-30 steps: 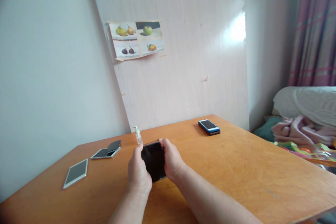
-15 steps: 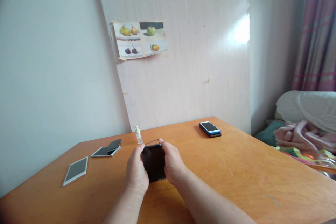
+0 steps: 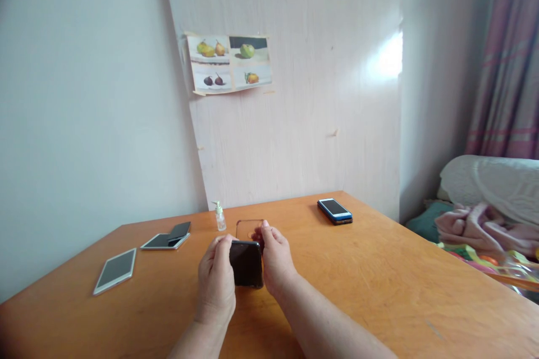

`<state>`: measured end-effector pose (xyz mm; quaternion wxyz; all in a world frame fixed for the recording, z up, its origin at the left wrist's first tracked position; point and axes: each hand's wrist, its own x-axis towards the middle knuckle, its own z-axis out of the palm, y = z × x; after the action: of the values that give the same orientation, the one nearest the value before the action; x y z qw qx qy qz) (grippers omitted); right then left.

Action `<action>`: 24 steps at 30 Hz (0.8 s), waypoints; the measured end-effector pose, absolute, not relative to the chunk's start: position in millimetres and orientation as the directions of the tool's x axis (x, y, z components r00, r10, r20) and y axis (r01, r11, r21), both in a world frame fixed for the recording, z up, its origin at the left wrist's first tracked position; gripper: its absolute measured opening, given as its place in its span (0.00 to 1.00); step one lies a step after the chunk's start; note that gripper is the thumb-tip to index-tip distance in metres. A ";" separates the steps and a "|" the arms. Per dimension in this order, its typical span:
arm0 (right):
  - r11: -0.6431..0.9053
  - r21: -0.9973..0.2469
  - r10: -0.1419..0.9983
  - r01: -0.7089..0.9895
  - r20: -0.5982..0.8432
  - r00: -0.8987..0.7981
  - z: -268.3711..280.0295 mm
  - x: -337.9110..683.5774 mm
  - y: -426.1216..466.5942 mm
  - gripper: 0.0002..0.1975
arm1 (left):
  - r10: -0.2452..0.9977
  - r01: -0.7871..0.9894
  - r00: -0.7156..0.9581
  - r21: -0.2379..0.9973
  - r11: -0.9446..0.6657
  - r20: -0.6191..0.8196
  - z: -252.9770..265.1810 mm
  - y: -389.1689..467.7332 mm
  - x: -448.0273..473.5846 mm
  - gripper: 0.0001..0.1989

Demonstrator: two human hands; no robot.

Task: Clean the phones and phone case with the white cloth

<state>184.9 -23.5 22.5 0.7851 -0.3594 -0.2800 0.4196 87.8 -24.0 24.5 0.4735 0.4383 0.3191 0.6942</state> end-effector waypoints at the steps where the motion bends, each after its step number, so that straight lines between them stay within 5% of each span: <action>1: 0.376 -0.811 0.860 -0.448 0.126 0.494 21.7 187.1 -22.7 0.18 | 0.940 -0.352 -0.115 0.872 -0.340 0.320 23.4 -23.6 88.2 0.16; 9: 0.238 -0.937 0.850 -0.257 0.073 0.521 9.2 214.8 -11.3 0.08 | 0.959 -0.551 -0.190 0.786 -0.281 0.211 21.2 -4.7 86.3 0.17; 14: 0.250 -0.933 0.833 -0.259 0.070 0.549 2.8 223.4 -3.6 0.09 | 0.983 -0.773 -0.184 0.620 -0.137 -0.013 31.3 7.2 80.8 0.11; 24: 0.252 -0.932 0.800 -0.261 0.048 0.598 -10.1 236.5 6.0 0.10 | 0.982 -0.869 -0.145 0.491 -0.068 -0.120 37.0 13.1 68.7 0.11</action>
<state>236.5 6.0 -10.1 0.7432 -0.4968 -0.2711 0.3568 68.7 13.1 37.0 0.6424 0.1227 0.2313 0.7202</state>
